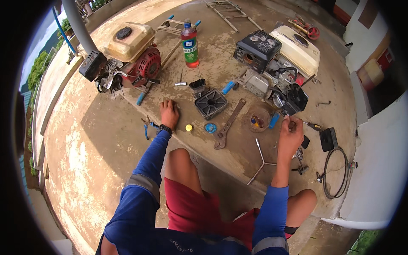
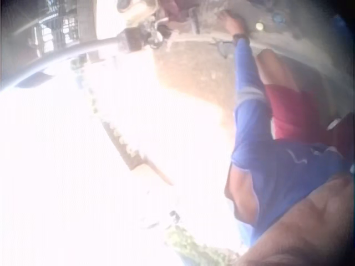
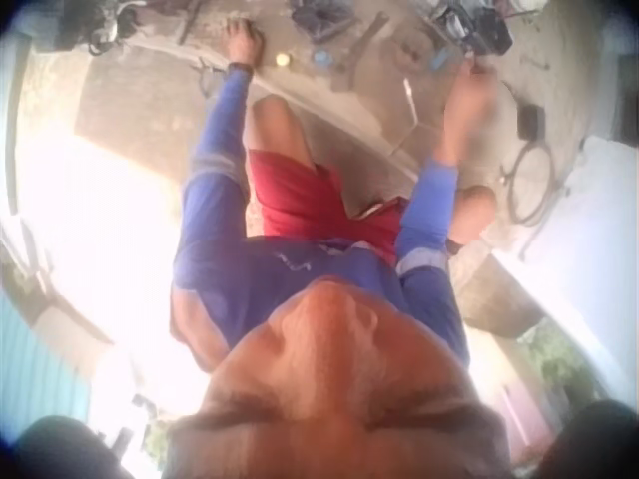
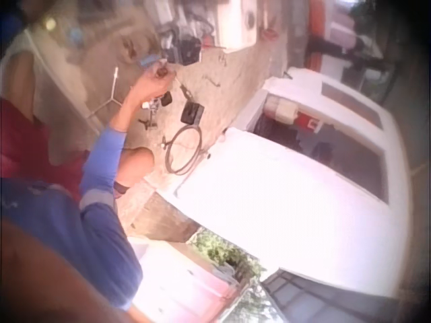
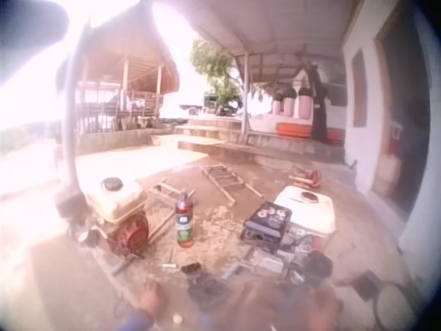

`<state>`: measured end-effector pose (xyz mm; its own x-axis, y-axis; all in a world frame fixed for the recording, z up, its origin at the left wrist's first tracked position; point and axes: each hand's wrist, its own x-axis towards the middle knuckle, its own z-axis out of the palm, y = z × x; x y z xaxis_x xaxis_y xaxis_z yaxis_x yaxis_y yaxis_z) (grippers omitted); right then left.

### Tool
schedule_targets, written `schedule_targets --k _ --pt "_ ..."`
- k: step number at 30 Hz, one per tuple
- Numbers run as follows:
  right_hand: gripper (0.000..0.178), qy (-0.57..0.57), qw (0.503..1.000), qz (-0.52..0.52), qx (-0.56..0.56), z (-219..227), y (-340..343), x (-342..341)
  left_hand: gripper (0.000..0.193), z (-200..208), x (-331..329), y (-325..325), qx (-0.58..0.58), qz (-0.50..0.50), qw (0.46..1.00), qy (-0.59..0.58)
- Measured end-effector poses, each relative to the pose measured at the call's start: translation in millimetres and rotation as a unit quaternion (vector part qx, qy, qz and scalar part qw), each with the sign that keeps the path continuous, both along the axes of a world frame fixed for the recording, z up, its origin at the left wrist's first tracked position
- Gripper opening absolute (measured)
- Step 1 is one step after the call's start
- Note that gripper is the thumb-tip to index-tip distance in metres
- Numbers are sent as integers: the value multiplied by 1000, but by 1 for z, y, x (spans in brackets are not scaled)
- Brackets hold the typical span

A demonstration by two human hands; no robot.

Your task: The person is disassembling and inspecting parts of a small engine carburetor on an outdoor workshop floor.

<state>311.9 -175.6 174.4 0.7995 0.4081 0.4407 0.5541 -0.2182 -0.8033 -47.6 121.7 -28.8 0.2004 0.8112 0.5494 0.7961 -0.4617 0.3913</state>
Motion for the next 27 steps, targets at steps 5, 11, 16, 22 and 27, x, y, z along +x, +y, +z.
schedule_targets --k 5,11,16,22,27 --pt "18 48 997 -3 68 4 7 -7 18 7 4 -3 -15 -12 1000 6" --pt "18 187 965 -28 180 -2 18 -16 24 13 -4 -2 -3 -32 999 5" --pt "18 4 992 -71 105 -4 16 -17 30 25 9 -9 8 -52 999 -4" --pt "17 -53 995 -73 42 8 14 -21 80 82 72 28 -214 -78 937 -266" --pt "18 -38 995 -85 43 5 15 -19 91 108 87 57 -312 -164 922 -157"
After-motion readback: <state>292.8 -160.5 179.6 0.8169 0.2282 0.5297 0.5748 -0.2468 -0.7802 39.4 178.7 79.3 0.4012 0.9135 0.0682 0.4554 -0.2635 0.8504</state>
